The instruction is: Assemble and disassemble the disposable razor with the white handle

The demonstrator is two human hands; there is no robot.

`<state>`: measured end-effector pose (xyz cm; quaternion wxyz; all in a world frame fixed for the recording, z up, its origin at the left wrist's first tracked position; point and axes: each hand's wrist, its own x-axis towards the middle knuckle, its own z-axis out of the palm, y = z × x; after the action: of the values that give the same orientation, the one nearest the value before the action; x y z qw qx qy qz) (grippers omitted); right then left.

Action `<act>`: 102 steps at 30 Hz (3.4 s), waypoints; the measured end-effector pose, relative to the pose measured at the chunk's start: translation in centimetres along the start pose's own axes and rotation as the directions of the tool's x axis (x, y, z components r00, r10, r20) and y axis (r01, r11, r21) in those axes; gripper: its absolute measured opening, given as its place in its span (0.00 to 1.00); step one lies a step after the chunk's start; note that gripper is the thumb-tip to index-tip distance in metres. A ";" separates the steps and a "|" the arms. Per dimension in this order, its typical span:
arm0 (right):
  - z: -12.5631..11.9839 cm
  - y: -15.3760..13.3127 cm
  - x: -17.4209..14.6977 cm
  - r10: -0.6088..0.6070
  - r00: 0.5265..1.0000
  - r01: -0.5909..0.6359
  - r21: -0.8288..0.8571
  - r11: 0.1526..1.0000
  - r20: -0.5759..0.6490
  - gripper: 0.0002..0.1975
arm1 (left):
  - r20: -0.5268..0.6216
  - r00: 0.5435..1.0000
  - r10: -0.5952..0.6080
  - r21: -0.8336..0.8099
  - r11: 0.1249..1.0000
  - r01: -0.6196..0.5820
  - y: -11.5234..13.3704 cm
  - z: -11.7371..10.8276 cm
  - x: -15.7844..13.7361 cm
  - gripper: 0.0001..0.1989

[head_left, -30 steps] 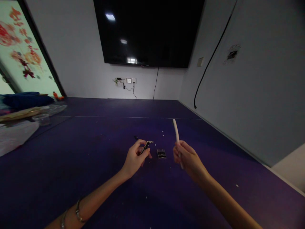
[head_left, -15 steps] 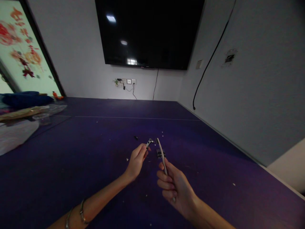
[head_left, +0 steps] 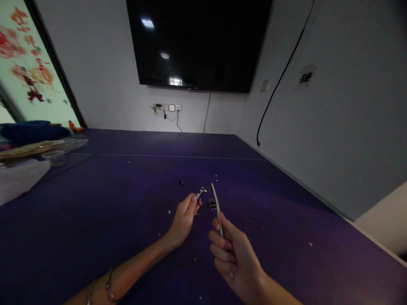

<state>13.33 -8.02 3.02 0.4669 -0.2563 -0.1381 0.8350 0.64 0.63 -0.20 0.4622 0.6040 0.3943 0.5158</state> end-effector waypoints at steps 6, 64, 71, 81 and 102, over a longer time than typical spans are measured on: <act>0.5 1.2 -1.0 0.057 0.996 -0.056 -0.018 0.998 0.065 0.20 | -0.010 1.000 0.030 0.039 0.999 -0.030 0.0 0.0 0.0 0.21; 1.9 2.1 -1.6 0.064 0.996 -0.070 0.090 0.993 0.069 0.20 | 0.010 1.000 0.024 -0.047 0.999 -0.023 0.8 1.2 -1.9 0.17; 2.2 2.1 -1.2 0.002 1.000 -0.004 0.110 0.994 0.021 0.19 | 0.008 1.000 0.011 -0.010 1.000 -0.011 0.8 1.2 -2.0 0.18; 2.4 2.0 -1.0 -0.044 0.999 0.045 0.120 0.992 -0.011 0.19 | -0.012 1.000 -0.004 -0.005 1.000 0.004 1.0 1.3 -1.9 0.19; -0.7 -7.8 2.9 -0.660 0.725 0.639 -0.550 0.538 0.197 0.14 | 0.121 0.992 -0.048 0.022 0.999 0.045 -0.2 0.2 0.4 0.18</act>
<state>18.02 -1.47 5.21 0.6425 -0.3308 -0.4639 0.5125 0.92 1.08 -0.30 0.4915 0.6293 0.3843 0.4634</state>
